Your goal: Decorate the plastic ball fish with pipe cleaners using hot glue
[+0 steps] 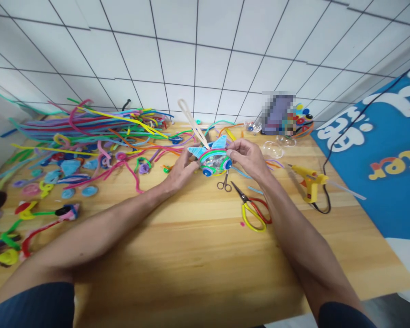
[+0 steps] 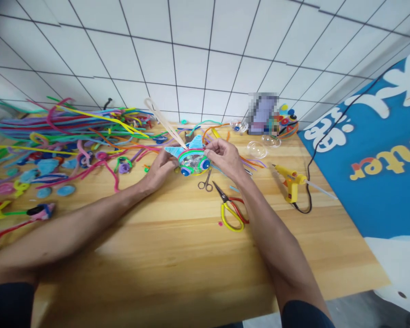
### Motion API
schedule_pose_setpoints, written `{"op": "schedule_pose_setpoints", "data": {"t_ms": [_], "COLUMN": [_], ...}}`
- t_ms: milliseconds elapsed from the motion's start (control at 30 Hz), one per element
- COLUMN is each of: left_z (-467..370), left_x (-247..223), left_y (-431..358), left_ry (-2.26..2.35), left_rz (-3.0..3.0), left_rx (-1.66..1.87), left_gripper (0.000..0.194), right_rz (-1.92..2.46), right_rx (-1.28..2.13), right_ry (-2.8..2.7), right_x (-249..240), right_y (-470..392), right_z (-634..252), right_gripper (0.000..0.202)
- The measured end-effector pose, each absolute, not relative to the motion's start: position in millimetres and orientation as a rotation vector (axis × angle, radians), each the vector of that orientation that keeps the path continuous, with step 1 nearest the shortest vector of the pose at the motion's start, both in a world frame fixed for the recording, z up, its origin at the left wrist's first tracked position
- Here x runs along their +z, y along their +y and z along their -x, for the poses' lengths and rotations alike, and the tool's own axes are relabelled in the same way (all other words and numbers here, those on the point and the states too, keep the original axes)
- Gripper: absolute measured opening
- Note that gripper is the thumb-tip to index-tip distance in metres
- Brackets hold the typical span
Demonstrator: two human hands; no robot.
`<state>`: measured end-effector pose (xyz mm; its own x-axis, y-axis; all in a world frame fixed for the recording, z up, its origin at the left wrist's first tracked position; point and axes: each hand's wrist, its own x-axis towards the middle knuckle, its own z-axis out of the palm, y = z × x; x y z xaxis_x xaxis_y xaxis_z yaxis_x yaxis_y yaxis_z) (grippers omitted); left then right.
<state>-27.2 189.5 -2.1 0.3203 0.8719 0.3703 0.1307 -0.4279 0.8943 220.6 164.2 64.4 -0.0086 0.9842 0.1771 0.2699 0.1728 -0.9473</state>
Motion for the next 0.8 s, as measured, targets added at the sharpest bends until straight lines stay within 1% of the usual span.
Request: {"op": "schedule_pose_setpoints", "data": {"t_ms": [67,100,167,233,267,333,400,467,633,800], "left_z": [29.2,30.2,31.1,29.7,28.3,24.8,21.9,20.6,21.5,23.0], "left_x": [6.6,12.3,24.1,33.0,35.3,35.1,30.8,25.9,23.0,25.0], "left_y": [184.9,181.6,172.7,162.1,157.0,149.1,145.5,145.6,149.5,151.4], "left_ry": [1.006,1.026,0.954,0.839,0.81,0.827,0.9,0.969,1.044,1.035], "left_rz": [-1.784,-1.814,-2.014,-2.349,-2.508,-2.747,-2.866,-2.908,-2.917,-2.848], "left_rx": [1.471,1.613,1.76,1.701,1.636,1.464,1.312,1.205,1.045,1.006], "left_gripper": [0.03,0.024,0.013,0.009,0.014,0.03,0.046,0.055,0.056,0.055], "right_rz": [1.283,1.29,1.304,1.316,1.322,1.329,1.326,1.317,1.28,1.249], "right_rx": [0.895,0.879,0.846,0.815,0.804,0.785,0.767,0.744,0.787,0.878], "right_ry": [-1.485,-1.491,-1.504,-1.52,-1.529,-1.546,-1.555,-1.566,-1.578,-1.513], "right_x": [64.0,64.1,64.3,64.9,65.3,66.2,67.2,68.1,71.3,74.7], "right_y": [163.3,162.8,161.7,160.3,159.4,157.2,154.4,151.7,150.0,156.1], "right_z": [-218.7,-217.7,-215.7,-213.5,-212.2,-208.8,-204.7,-200.4,-197.2,-208.1], "right_gripper": [0.021,0.02,0.019,0.018,0.017,0.017,0.016,0.013,0.01,0.012]}}
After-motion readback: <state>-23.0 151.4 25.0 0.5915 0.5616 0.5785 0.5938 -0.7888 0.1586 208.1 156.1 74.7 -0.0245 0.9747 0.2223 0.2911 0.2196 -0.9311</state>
